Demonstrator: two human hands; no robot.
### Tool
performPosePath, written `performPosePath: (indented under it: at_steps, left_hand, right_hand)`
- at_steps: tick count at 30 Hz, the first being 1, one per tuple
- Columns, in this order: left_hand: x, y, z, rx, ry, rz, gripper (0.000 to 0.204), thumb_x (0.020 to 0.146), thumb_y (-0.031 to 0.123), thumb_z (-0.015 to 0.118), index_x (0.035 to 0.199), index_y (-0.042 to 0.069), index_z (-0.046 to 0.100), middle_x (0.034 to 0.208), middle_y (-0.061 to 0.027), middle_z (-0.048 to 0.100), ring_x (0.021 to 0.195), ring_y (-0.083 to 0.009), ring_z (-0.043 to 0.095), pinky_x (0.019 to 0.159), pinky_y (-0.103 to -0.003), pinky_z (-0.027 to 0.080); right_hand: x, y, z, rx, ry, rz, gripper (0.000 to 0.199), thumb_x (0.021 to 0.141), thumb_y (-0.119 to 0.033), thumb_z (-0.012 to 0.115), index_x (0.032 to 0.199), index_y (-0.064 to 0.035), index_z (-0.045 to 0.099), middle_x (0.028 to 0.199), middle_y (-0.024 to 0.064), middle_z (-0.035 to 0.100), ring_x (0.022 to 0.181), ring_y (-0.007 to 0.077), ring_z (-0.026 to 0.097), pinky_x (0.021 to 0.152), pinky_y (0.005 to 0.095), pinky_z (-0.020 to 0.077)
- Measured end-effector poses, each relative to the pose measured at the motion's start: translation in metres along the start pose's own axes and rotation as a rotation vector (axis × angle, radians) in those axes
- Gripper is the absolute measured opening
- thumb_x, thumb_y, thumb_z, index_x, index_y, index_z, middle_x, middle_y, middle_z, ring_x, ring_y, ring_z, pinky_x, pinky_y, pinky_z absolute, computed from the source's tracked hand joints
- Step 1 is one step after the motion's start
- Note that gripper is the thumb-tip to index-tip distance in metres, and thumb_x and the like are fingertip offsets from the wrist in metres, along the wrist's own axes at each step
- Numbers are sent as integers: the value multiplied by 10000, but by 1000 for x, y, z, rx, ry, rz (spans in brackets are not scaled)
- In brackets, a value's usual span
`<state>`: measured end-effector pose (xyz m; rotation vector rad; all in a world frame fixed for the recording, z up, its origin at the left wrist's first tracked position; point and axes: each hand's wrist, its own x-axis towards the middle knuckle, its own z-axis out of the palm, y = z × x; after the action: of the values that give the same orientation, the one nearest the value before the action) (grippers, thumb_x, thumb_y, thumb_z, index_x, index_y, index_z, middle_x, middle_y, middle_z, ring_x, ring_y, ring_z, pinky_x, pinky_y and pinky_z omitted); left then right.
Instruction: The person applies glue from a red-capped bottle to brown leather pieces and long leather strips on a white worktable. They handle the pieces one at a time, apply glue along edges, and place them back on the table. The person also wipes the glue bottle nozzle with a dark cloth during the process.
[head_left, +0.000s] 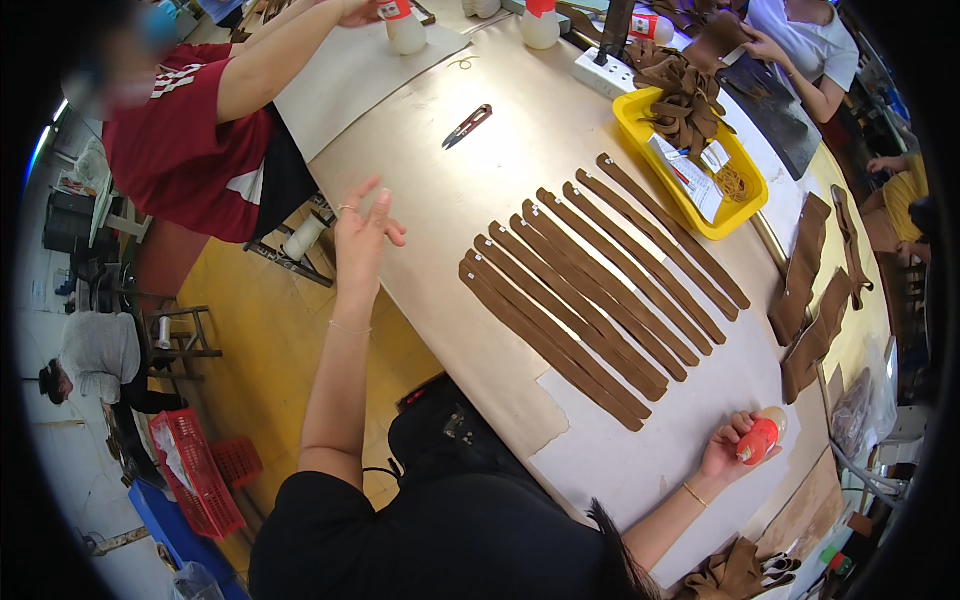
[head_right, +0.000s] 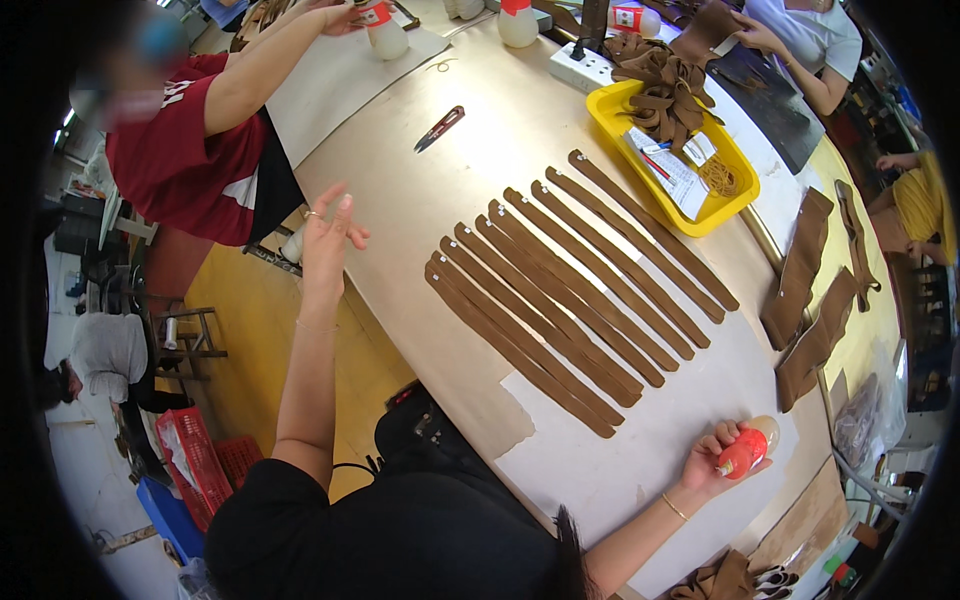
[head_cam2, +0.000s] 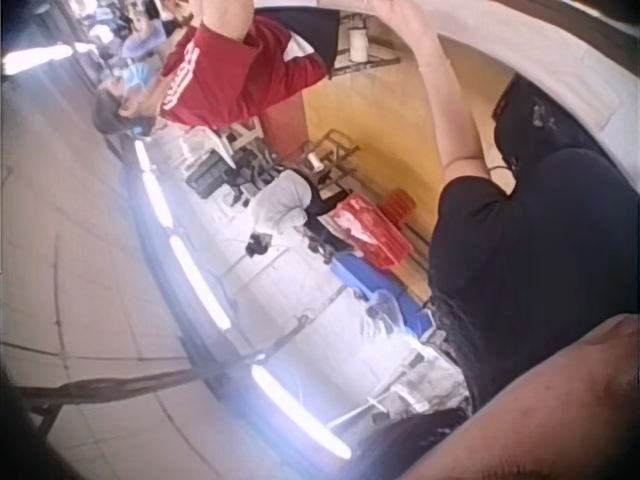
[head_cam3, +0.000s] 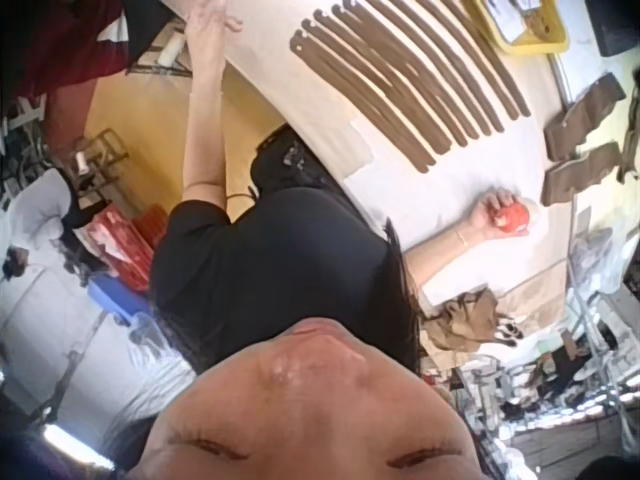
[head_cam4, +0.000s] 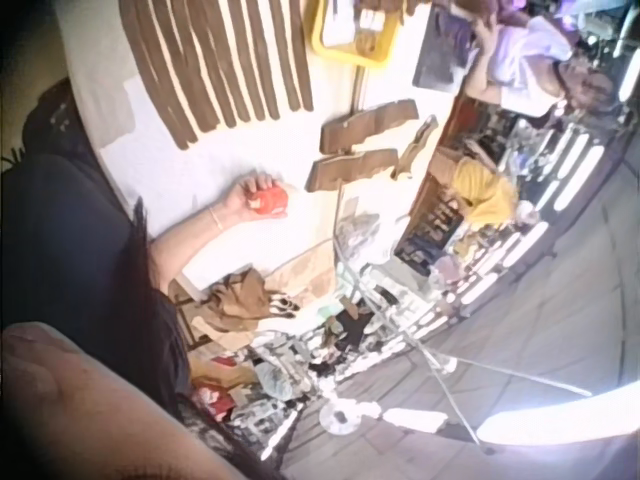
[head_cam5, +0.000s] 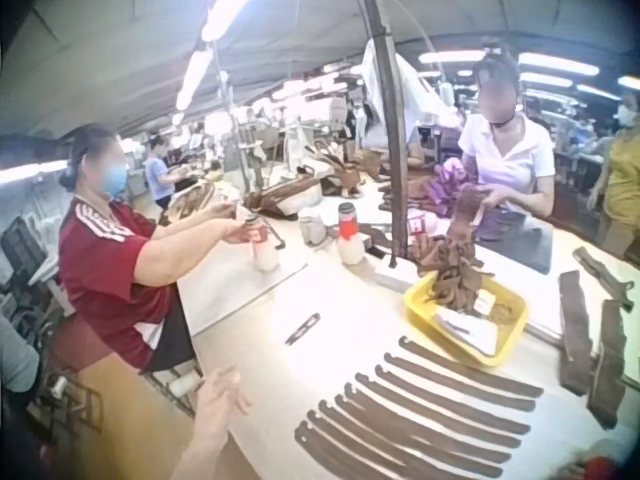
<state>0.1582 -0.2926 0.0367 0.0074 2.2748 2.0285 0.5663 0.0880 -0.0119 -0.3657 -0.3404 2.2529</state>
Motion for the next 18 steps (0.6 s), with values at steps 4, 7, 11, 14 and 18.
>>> performPosePath:
  at_steps: [4, 7, 11, 14, 18]
  left_hand:
    - [-5, -12, 5, 205, -12, 64, 388, 912, 362, 622, 903, -26, 641, 778, -69, 610, 786, -131, 558, 768, -269, 448]
    - [-10, -9, 9, 352, -65, 45, 370, 868, 364, 671, 812, -2, 657, 823, -73, 590, 836, -172, 556, 782, -281, 447]
    - [-17, -21, 11, 593, -291, 11, 301, 799, 330, 735, 873, 46, 667, 991, -81, 553, 970, -212, 528, 897, -318, 390]
    - [-40, -18, 29, 815, -251, 92, 296, 748, 310, 773, 894, 74, 671, 1051, -75, 525, 1070, -249, 484, 980, -367, 329]
    - [-50, -14, 35, 935, -242, 89, 302, 707, 295, 797, 881, 85, 667, 1101, -68, 515, 1162, -285, 417, 1000, -426, 287]
  right_hand:
    - [2, -1, -2, -6, -9, 16, 651, 831, -520, 650, 1104, 48, 489, 892, 95, 540, 787, 158, 536, 574, 240, 497]
    - [1, -2, -4, -13, -17, 13, 643, 831, -513, 654, 1100, 47, 488, 893, 98, 542, 791, 162, 542, 580, 239, 500]
    - [2, -3, -4, -16, -21, 18, 647, 831, -518, 651, 1102, 47, 489, 890, 101, 545, 792, 169, 547, 590, 244, 505]
    - [1, -2, -3, 13, 0, 26, 665, 831, -540, 638, 1109, 45, 490, 885, 101, 548, 785, 169, 541, 585, 248, 494]
    - [2, 0, -6, 58, -43, 74, 655, 825, -504, 660, 1122, 54, 488, 898, 104, 537, 797, 174, 533, 596, 263, 488]
